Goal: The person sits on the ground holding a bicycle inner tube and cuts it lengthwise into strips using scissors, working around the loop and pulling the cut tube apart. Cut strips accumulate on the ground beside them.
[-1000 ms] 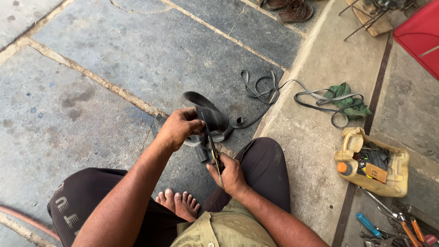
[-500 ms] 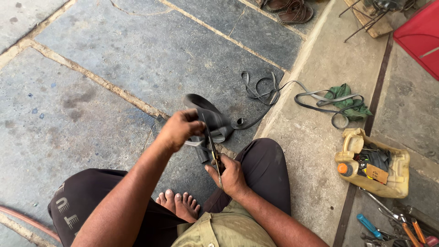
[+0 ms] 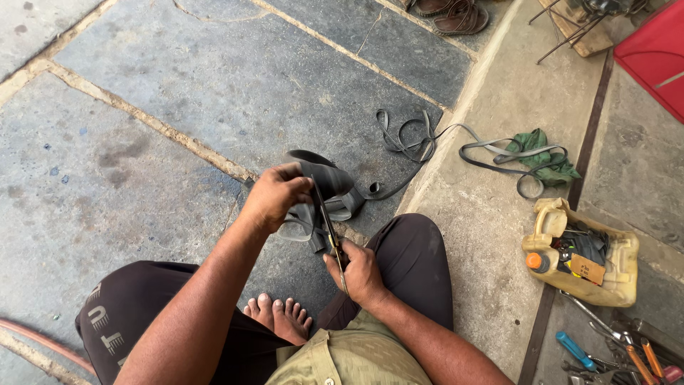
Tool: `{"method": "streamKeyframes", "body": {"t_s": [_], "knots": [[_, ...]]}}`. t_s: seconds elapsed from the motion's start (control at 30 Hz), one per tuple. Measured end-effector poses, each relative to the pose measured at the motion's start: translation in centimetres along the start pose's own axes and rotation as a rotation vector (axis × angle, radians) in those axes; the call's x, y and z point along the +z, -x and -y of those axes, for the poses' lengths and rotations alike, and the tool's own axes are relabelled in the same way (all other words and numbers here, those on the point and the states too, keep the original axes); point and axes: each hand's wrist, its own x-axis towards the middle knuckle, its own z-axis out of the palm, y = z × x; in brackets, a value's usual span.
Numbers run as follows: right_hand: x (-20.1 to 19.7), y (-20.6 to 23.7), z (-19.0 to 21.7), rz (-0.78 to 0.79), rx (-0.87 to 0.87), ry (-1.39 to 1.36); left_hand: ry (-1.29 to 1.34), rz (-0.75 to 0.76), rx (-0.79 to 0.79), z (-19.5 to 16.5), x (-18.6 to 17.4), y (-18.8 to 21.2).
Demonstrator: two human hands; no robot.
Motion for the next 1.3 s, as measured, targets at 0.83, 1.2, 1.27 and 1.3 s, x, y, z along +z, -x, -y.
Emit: {"method": "streamKeyframes", "body": {"t_s": [0.83,1.2,1.27,1.3], "knots": [[0.0,0.1,0.5,-0.072,-0.104,-0.092,0.122,0.014,0.01,0.8,-0.2,-0.5],[0.2,0.0,-0.4,-0.035,-0.029,-0.047,0.104,0.072,-0.038,0.5,0.5,-0.2],[0.2,0.0,-0.4,-0.039,-0.034,-0.025,0.127,0.042,-0.051,0.6,0.3,-0.1],[0.2,0.0,-0.3,-0.042,-0.037,-0.013,0.133,0.021,-0.063,0.6,0.3,-0.2]]}}
